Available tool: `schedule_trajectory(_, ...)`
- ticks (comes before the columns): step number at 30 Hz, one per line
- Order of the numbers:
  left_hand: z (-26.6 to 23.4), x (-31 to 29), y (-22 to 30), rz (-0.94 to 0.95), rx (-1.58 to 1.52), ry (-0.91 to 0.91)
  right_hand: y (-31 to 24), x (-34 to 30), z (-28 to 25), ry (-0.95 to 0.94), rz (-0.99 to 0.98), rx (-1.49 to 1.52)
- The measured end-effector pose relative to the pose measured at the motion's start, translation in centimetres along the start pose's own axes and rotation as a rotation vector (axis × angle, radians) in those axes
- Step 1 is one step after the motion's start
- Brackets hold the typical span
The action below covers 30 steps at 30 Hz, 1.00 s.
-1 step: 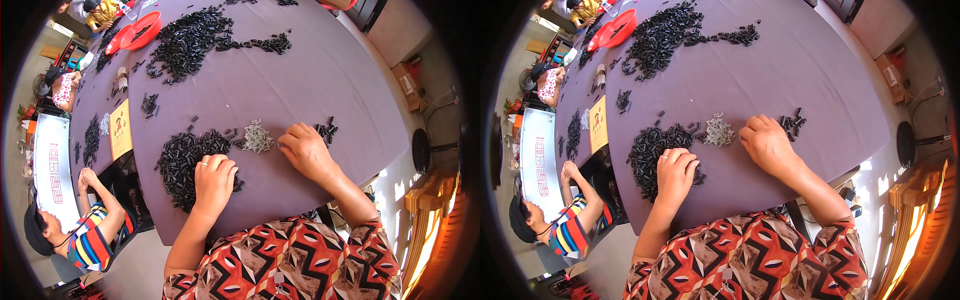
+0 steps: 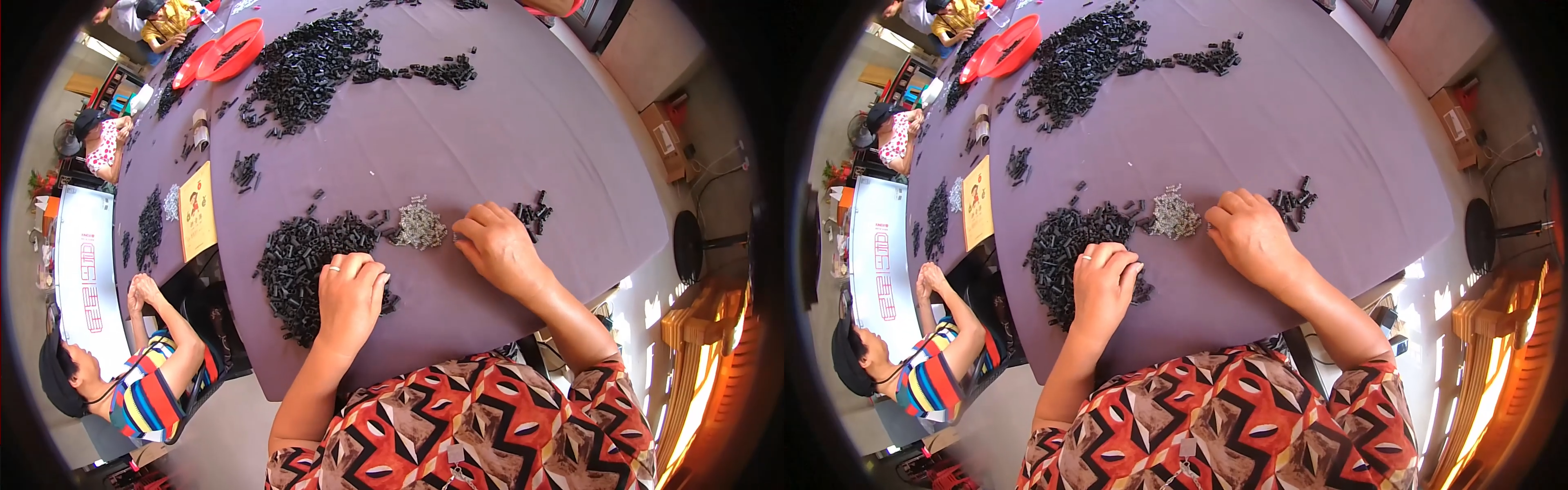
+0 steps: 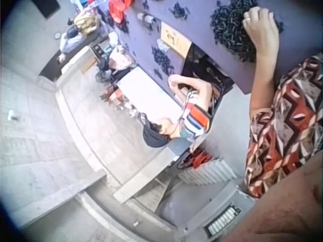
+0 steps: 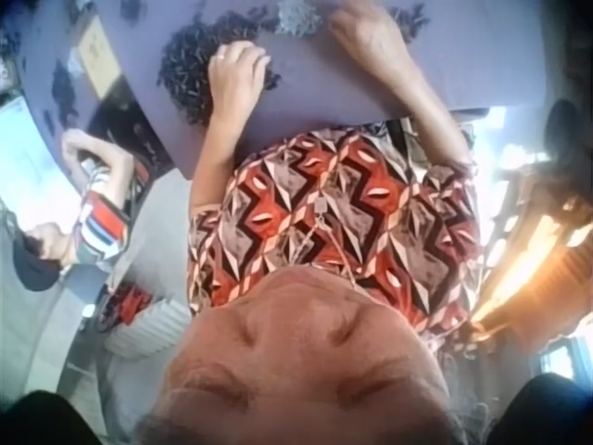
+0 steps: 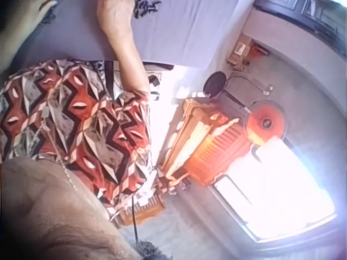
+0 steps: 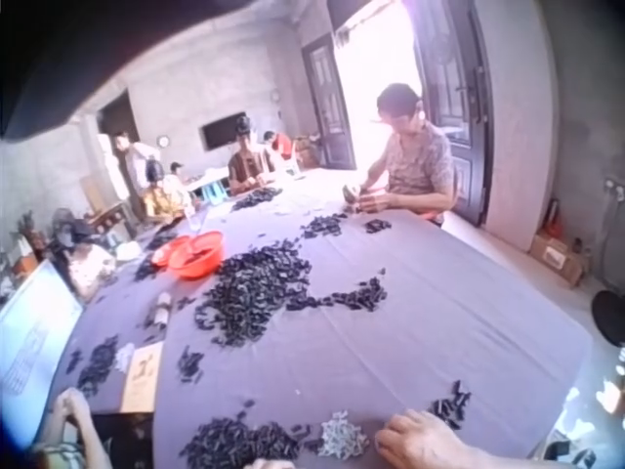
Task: Assembling small black plastic components with silver metal connectors at a shared workspace.
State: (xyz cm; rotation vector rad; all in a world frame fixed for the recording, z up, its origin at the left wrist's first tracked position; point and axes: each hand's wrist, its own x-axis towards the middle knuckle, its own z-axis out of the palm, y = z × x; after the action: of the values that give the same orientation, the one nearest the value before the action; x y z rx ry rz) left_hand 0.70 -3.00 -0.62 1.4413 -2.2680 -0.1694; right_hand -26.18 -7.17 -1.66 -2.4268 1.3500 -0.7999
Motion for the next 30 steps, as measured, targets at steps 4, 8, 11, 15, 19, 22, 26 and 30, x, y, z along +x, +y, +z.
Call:
schedule_trajectory(4, 0.2, 0.3, 0.2, 0.001, -0.043, -0.003, -0.2, 0.2, 1.0, -0.031, -0.009, 0.008)
schedule_trajectory(8, 0.6, 2.1, 0.0, 0.025, -0.042, 0.053, -1.2, -0.2, 1.6, -0.057, -0.043, 0.126)
schedule_trajectory(11, 0.8, 3.7, -0.1, 0.046, -0.027, -0.010, -1.6, -0.6, 2.3, -0.080, -0.088, 0.204)
schedule_trajectory(15, 1.3, 4.5, -0.3, 0.068, 0.023, -0.066, -1.3, -0.6, 2.2, -0.044, -0.069, 0.304)
schedule_trajectory(19, 1.2, 4.1, -0.3, 0.027, 0.043, -0.085, -0.7, -0.5, 2.3, -0.021, -0.013, 0.443)
schedule_trajectory(22, 1.0, 3.4, -0.1, 0.017, 0.016, -0.084, -0.4, -0.7, 2.5, 0.004, 0.049, 0.493)
schedule_trajectory(26, 0.8, 2.1, 0.2, -0.005, -0.071, -0.025, -0.6, -0.5, 2.2, 0.039, 0.093, 0.539)
schedule_trajectory(30, 0.5, 0.5, 1.0, -0.070, -0.242, -0.023, -0.6, -0.5, 2.0, -0.053, 0.063, 0.463)
